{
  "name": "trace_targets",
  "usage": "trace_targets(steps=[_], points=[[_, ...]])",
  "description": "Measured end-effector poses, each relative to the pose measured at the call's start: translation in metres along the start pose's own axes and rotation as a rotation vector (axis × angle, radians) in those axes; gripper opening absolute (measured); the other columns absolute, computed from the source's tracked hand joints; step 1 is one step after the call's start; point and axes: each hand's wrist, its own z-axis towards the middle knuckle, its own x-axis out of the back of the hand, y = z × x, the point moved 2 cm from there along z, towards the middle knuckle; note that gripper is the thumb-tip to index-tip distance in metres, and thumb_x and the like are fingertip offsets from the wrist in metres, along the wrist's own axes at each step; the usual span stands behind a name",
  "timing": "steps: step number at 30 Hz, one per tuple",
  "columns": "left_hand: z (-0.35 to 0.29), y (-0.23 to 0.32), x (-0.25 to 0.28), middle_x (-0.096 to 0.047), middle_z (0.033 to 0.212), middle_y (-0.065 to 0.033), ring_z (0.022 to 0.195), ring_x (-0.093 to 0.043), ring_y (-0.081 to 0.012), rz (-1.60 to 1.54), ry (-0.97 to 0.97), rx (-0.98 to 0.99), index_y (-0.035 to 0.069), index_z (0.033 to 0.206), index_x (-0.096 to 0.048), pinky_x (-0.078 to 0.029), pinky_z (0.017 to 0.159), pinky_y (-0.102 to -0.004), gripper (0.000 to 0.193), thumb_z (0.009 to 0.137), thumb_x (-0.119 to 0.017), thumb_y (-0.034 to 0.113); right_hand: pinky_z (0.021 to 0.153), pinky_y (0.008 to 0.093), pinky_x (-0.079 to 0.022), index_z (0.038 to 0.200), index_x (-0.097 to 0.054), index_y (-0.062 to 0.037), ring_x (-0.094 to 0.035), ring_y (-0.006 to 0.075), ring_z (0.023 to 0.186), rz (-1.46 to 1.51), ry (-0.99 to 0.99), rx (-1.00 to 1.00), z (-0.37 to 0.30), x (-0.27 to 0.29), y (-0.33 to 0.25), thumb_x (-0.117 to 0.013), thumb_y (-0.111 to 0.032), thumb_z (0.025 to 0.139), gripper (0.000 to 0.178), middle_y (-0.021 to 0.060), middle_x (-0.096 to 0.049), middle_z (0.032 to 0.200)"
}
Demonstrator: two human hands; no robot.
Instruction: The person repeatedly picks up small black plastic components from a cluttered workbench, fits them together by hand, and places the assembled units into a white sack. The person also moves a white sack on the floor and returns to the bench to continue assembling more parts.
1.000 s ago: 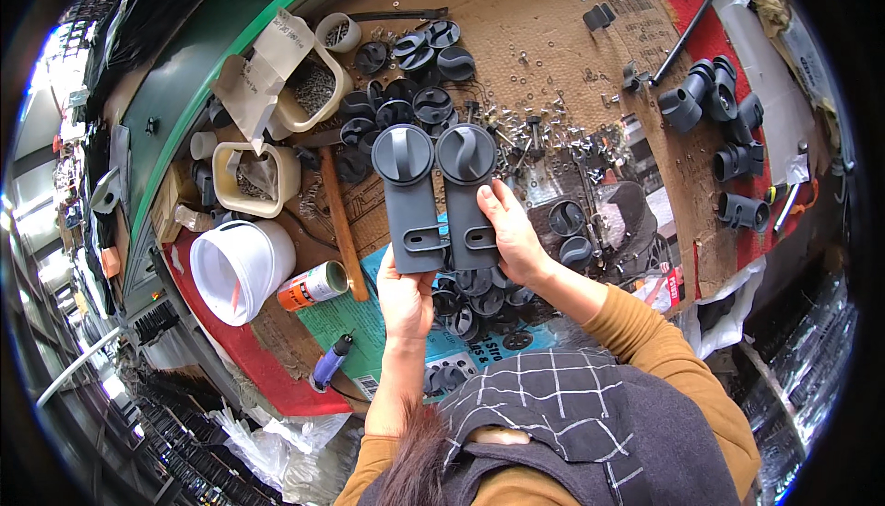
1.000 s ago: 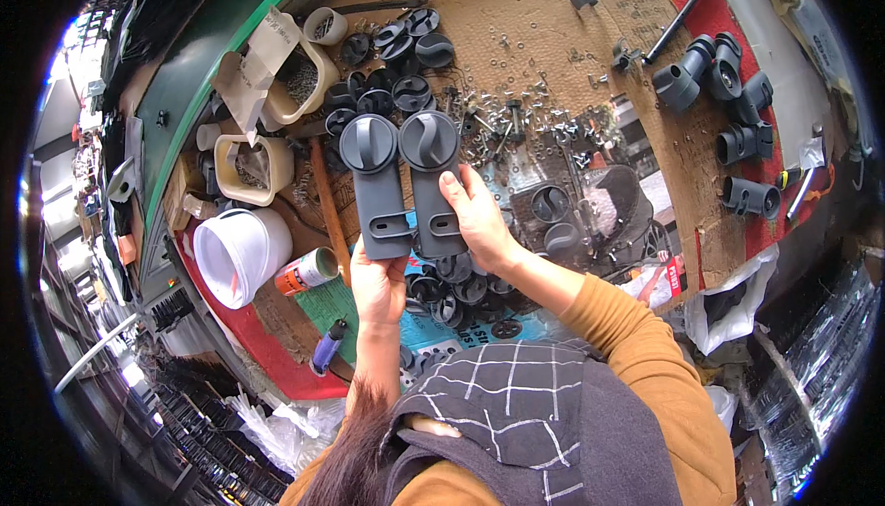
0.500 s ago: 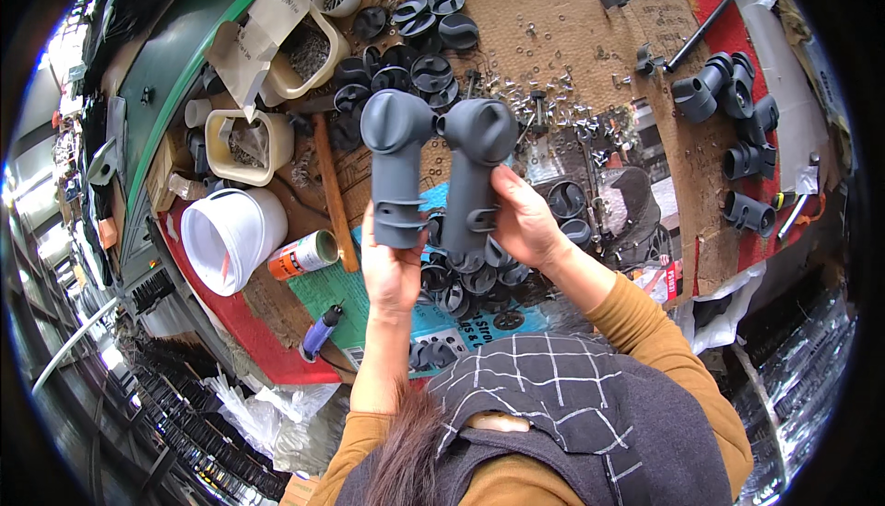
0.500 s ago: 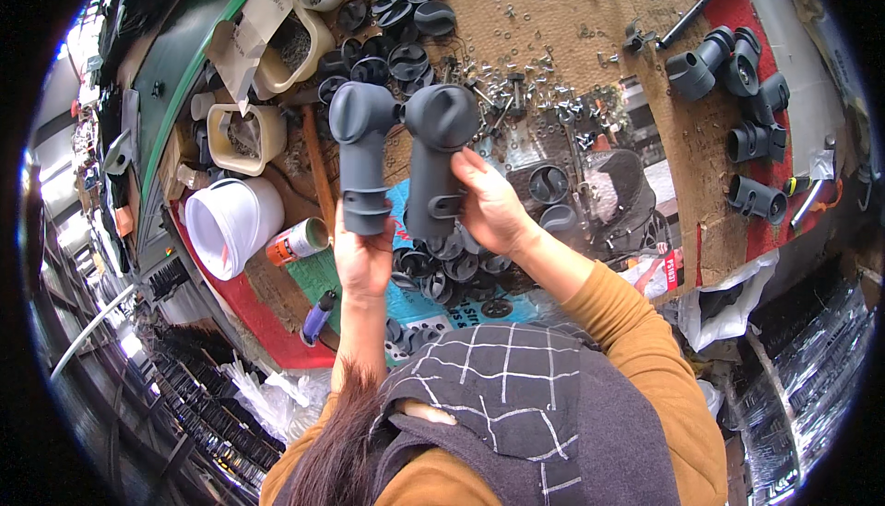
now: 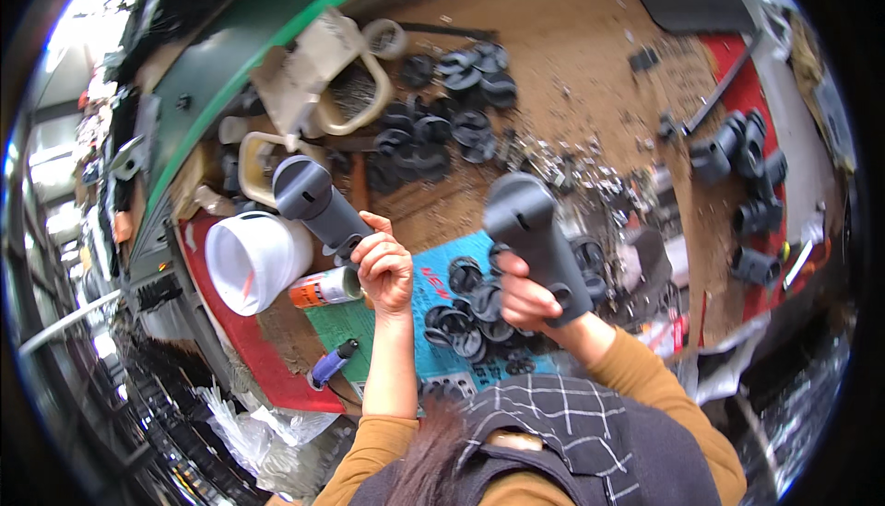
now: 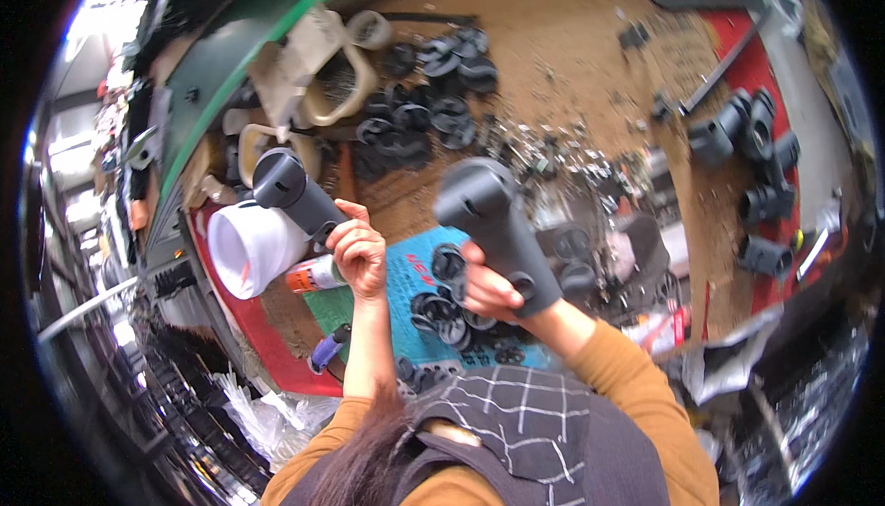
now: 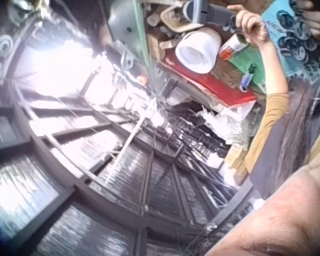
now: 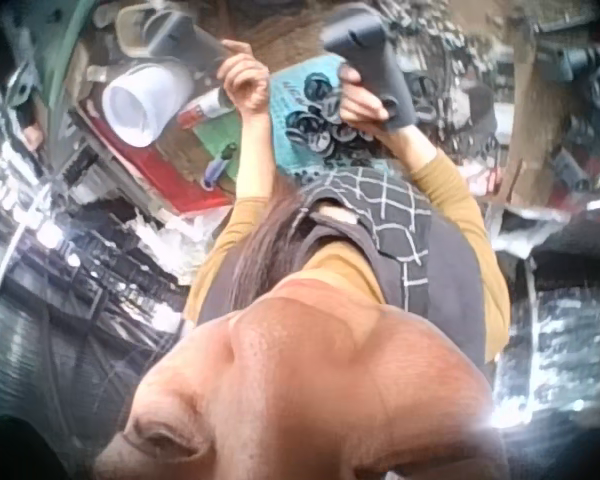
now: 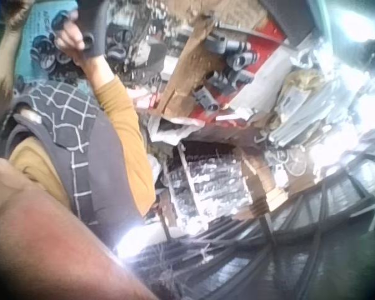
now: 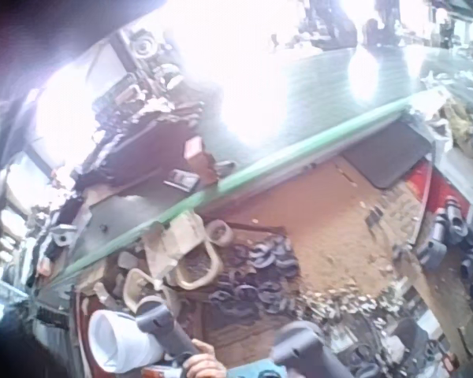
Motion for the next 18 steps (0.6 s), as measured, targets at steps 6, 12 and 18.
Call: trace_targets(steps=[6, 12, 18], points=[[0.037, 0.093, -0.073, -0.049, 0.063, 0.0013, 0.050, -0.040, -0.0086, 0.348, -0.067, -0.195, -0.002, 0.104, -0.058, -0.035, 0.048, -0.0249, 0.019, 0.087, -0.050, 0.005, 0.044, 0.0294, -0.041, 0.108, -0.054, -0.0001, -0.052, 0.0209, 0.044, -0.579, 0.376, 0.052, -0.035, -0.012, -0.019, -0.028, -0.050, 0.097, 0.057, 0.0135, -0.060, 0.063], [0.155, 0.273, -0.184, -0.054, 0.066, -0.0039, 0.053, -0.049, -0.0137, 0.685, 0.143, -0.433, 0.002, 0.087, -0.057, -0.044, 0.052, -0.0274, 0.009, 0.088, -0.052, 0.009, 0.082, 0.0345, -0.048, 0.113, -0.054, 0.0011, -0.060, 0.0186, 0.088, -1.728, 1.506, 0.649, -0.191, -0.030, -0.028, -0.067, -0.044, 0.083, 0.056, 0.0118, -0.063, 0.102], [0.221, 0.405, -0.209, -0.058, 0.121, -0.0245, 0.107, -0.061, -0.0345, 0.939, 0.198, -0.558, -0.011, 0.127, -0.045, -0.055, 0.089, -0.0400, 0.044, 0.098, -0.047, 0.022, 0.085, 0.0435, -0.047, 0.108, -0.057, -0.0003, -0.061, 0.0368, 0.101, -1.933, 2.224, 0.701, -0.336, -0.038, -0.046, -0.066, -0.060, 0.075, 0.069, 0.0248, -0.063, 0.100]])
